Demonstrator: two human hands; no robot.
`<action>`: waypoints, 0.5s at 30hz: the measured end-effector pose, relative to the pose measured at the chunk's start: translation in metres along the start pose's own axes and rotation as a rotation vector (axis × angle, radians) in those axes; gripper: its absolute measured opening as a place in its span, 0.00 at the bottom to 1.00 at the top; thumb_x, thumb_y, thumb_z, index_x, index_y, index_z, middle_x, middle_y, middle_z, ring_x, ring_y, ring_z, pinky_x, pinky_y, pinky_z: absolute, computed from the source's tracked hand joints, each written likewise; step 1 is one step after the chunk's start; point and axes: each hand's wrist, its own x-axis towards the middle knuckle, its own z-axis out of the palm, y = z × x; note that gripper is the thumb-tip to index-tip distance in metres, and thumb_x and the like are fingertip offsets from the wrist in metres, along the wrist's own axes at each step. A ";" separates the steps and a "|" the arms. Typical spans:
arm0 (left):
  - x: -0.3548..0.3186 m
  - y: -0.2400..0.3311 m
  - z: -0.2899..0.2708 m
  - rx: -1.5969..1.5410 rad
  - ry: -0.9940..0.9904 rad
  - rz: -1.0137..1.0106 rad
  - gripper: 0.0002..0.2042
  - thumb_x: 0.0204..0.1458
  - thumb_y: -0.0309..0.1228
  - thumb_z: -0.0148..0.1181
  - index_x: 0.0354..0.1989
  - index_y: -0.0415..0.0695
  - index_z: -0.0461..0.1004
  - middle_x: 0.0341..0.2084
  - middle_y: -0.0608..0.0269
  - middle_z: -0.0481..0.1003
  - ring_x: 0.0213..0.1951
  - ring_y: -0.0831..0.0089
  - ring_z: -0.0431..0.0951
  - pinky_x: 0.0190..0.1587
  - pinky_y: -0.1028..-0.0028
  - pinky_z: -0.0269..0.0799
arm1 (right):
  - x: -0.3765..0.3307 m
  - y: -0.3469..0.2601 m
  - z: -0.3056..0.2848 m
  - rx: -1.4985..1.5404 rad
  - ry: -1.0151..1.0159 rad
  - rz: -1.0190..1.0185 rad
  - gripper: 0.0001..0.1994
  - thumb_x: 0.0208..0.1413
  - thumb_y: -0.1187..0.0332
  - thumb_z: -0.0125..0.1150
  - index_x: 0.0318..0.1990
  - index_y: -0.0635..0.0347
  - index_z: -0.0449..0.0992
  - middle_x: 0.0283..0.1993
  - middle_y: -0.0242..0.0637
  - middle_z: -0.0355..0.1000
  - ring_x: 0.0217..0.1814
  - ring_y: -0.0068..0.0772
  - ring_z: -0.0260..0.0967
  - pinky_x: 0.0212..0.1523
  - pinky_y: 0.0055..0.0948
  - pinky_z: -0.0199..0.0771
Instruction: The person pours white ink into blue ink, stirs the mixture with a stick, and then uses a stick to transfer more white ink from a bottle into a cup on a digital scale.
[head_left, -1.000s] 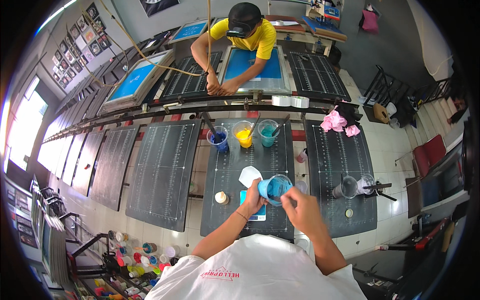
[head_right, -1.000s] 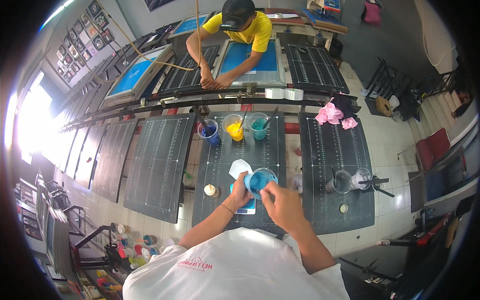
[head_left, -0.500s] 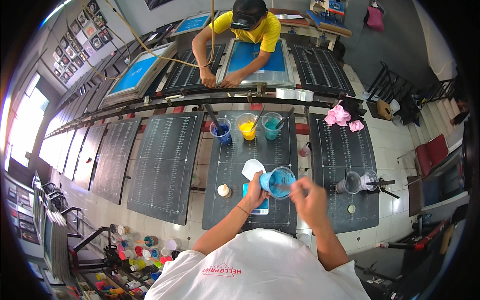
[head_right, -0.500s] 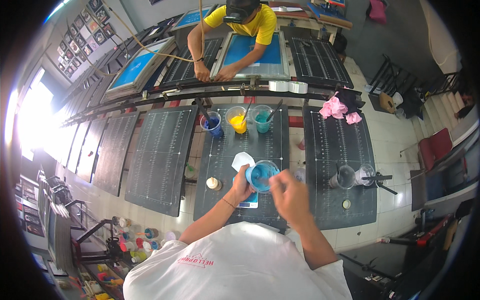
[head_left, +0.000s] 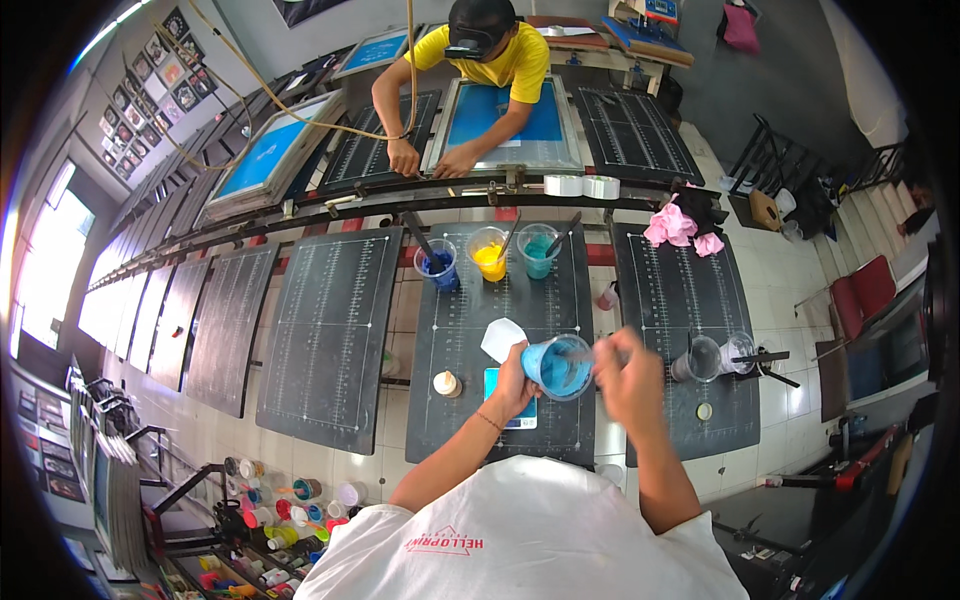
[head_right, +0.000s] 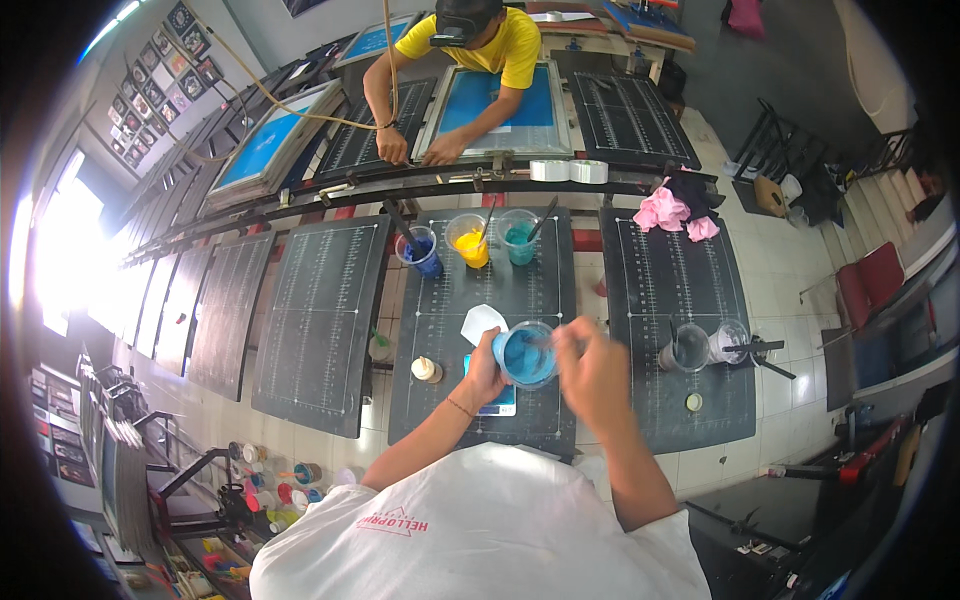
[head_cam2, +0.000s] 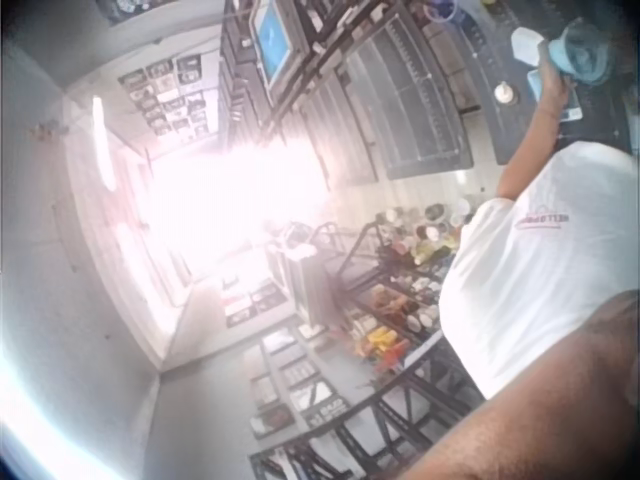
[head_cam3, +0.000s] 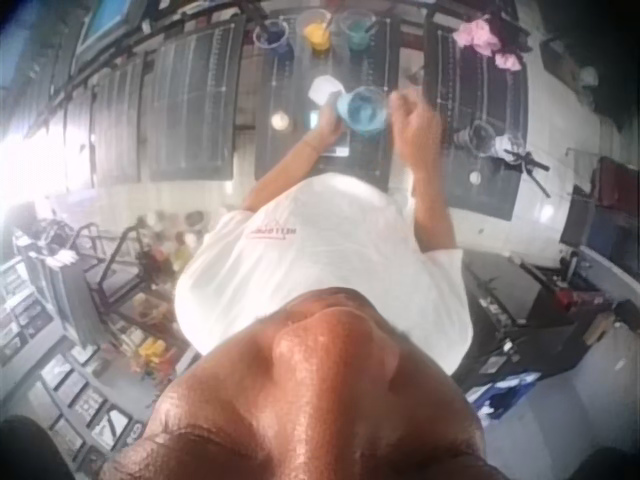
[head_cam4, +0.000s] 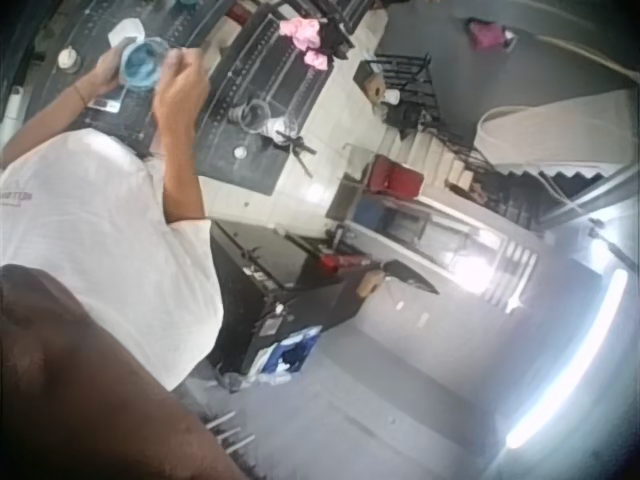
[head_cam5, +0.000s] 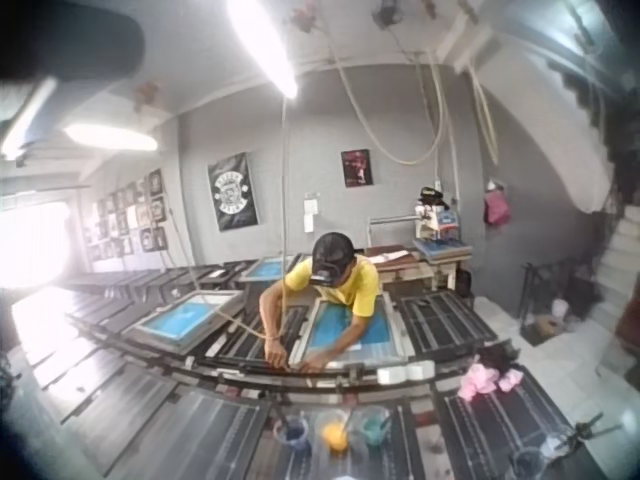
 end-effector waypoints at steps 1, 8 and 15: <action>0.000 0.000 -0.002 -0.012 -0.007 0.009 0.24 0.67 0.51 0.41 0.36 0.43 0.75 0.16 0.62 0.73 0.16 0.70 0.73 0.18 0.71 0.71 | -0.001 0.002 -0.002 -0.075 -0.029 -0.011 0.11 0.66 0.64 0.58 0.36 0.63 0.74 0.23 0.46 0.75 0.23 0.46 0.76 0.27 0.38 0.72; -0.004 0.003 0.006 0.025 0.028 0.001 0.24 0.68 0.51 0.39 0.40 0.44 0.76 0.20 0.65 0.75 0.18 0.72 0.74 0.21 0.71 0.72 | 0.002 0.000 -0.004 -0.070 0.051 0.010 0.10 0.67 0.62 0.58 0.37 0.59 0.73 0.24 0.48 0.75 0.28 0.53 0.77 0.28 0.45 0.71; 0.004 0.001 0.004 -0.087 0.058 -0.009 0.27 0.68 0.50 0.36 0.49 0.42 0.78 0.18 0.68 0.75 0.15 0.75 0.71 0.18 0.74 0.68 | 0.003 -0.010 -0.002 -0.056 0.030 -0.005 0.09 0.66 0.66 0.59 0.36 0.62 0.73 0.24 0.46 0.75 0.26 0.50 0.76 0.28 0.42 0.71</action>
